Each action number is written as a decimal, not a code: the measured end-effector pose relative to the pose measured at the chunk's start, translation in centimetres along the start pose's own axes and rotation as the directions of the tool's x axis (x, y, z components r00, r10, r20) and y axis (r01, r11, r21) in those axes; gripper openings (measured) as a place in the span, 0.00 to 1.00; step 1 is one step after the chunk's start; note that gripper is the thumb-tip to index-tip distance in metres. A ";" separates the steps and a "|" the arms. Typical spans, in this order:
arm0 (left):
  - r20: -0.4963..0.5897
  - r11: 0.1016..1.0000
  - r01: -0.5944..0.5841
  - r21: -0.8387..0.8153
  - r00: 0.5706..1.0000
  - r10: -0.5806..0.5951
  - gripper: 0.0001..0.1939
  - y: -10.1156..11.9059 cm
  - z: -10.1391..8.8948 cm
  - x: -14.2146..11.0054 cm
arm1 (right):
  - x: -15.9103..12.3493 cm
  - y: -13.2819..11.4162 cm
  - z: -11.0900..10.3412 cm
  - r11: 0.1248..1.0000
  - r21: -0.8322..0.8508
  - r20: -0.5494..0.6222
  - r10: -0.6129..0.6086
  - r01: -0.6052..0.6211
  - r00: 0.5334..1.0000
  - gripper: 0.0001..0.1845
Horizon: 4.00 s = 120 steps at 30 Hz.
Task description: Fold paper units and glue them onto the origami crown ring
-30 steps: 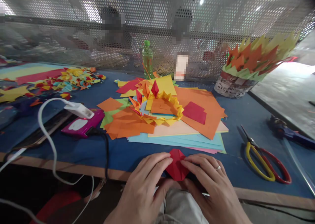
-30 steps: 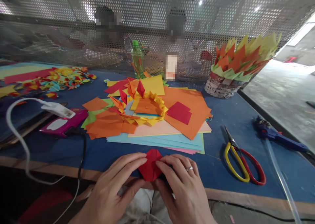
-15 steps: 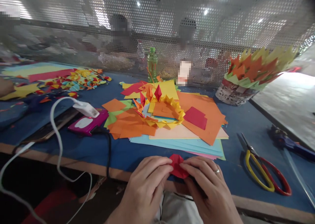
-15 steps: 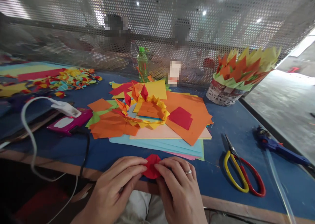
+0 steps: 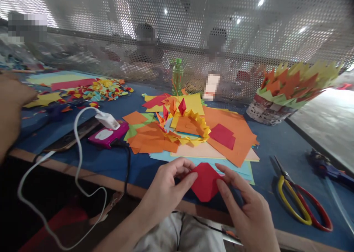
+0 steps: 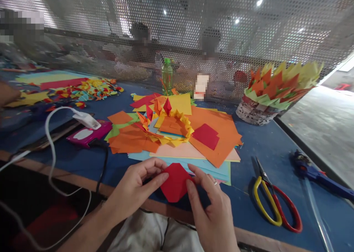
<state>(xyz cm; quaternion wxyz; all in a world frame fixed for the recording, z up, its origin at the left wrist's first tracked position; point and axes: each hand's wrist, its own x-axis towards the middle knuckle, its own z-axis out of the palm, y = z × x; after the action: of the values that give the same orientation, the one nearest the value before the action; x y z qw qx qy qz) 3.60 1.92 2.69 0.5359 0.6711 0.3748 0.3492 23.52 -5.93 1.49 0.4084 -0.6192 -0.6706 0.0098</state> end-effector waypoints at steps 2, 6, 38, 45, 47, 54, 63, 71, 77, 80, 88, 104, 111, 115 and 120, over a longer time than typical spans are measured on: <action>0.015 0.999 0.050 -0.021 0.999 -0.050 0.09 -0.4 0.0 0.2 | -0.1 0.4 0.2 0.999 0.020 0.024 0.030 -0.030 0.999 0.15; 0.027 0.998 0.068 -0.010 0.997 -0.067 0.11 -0.9 0.1 0.2 | -0.5 1.0 0.5 0.997 0.041 0.079 0.054 -0.058 0.995 0.15; 0.141 0.625 -0.540 0.563 0.809 0.571 0.07 -2.1 1.3 -3.0 | -2.1 -0.4 1.2 0.956 -0.098 -0.028 -0.279 0.275 0.960 0.06; 0.115 0.701 -0.515 0.494 0.838 0.534 0.09 -2.2 0.9 -2.8 | -3.6 1.6 -0.3 0.904 -0.166 0.116 -0.379 0.395 0.918 0.14; 0.122 0.725 -0.492 0.482 0.857 0.501 0.08 -2.0 0.8 -2.6 | -3.7 1.8 -0.4 0.904 -0.169 0.097 -0.382 0.393 0.919 0.13; 0.114 0.797 -0.375 0.474 0.923 0.367 0.07 -1.1 0.6 -2.1 | -3.2 1.0 -0.2 0.937 -0.156 0.087 -0.302 0.313 0.949 0.09; 0.156 0.814 -0.314 0.490 0.950 0.272 0.06 -0.6 0.5 -1.9 | -3.0 0.7 0.6 0.969 -0.120 0.024 -0.214 0.215 0.977 0.07; 0.146 0.843 -0.268 0.466 0.963 0.226 0.07 -0.8 0.6 -1.9 | -2.8 0.5 0.7 0.975 -0.110 0.040 -0.192 0.196 0.981 0.04; 0.157 0.855 -0.239 0.459 0.970 0.186 0.08 -0.6 0.7 -2.0 | -2.8 0.3 0.9 0.984 -0.110 0.039 -0.136 0.140 0.990 0.04; 0.134 0.856 -0.222 0.467 0.975 0.179 0.08 -0.4 1.0 -1.9 | -2.8 0.4 0.9 0.977 -0.137 0.047 -0.158 0.163 0.986 0.03; 0.088 0.836 -0.171 0.521 0.985 0.147 0.08 0.0 1.5 -1.5 | -2.8 0.5 0.9 0.977 -0.162 0.053 -0.129 0.136 0.990 0.03; 0.020 0.834 -0.181 0.521 0.980 0.200 0.09 -0.7 1.9 -1.4 | -2.7 0.5 1.1 0.968 -0.211 0.079 -0.120 0.135 0.990 0.03; 0.021 0.840 -0.164 0.517 0.984 0.179 0.10 -0.8 2.1 -1.5 | -2.7 0.5 0.7 0.972 -0.203 0.094 -0.097 0.115 0.991 0.05; 0.034 0.844 -0.159 0.512 0.986 0.165 0.10 -0.7 2.1 -1.6 | -2.5 0.5 0.0 0.991 -0.116 0.120 -0.047 0.061 0.992 0.06; 0.037 0.840 -0.181 0.512 0.981 0.190 0.10 -0.6 2.2 -1.6 | -2.1 0.0 0.8 0.978 -0.205 0.078 -0.013 0.029 0.997 0.10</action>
<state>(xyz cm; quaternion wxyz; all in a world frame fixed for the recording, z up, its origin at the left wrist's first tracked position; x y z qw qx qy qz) 4.66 -0.43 1.58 0.2986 0.8198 0.3917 0.2921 22.89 -7.29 -0.19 0.3164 -0.6502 -0.6896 -0.0406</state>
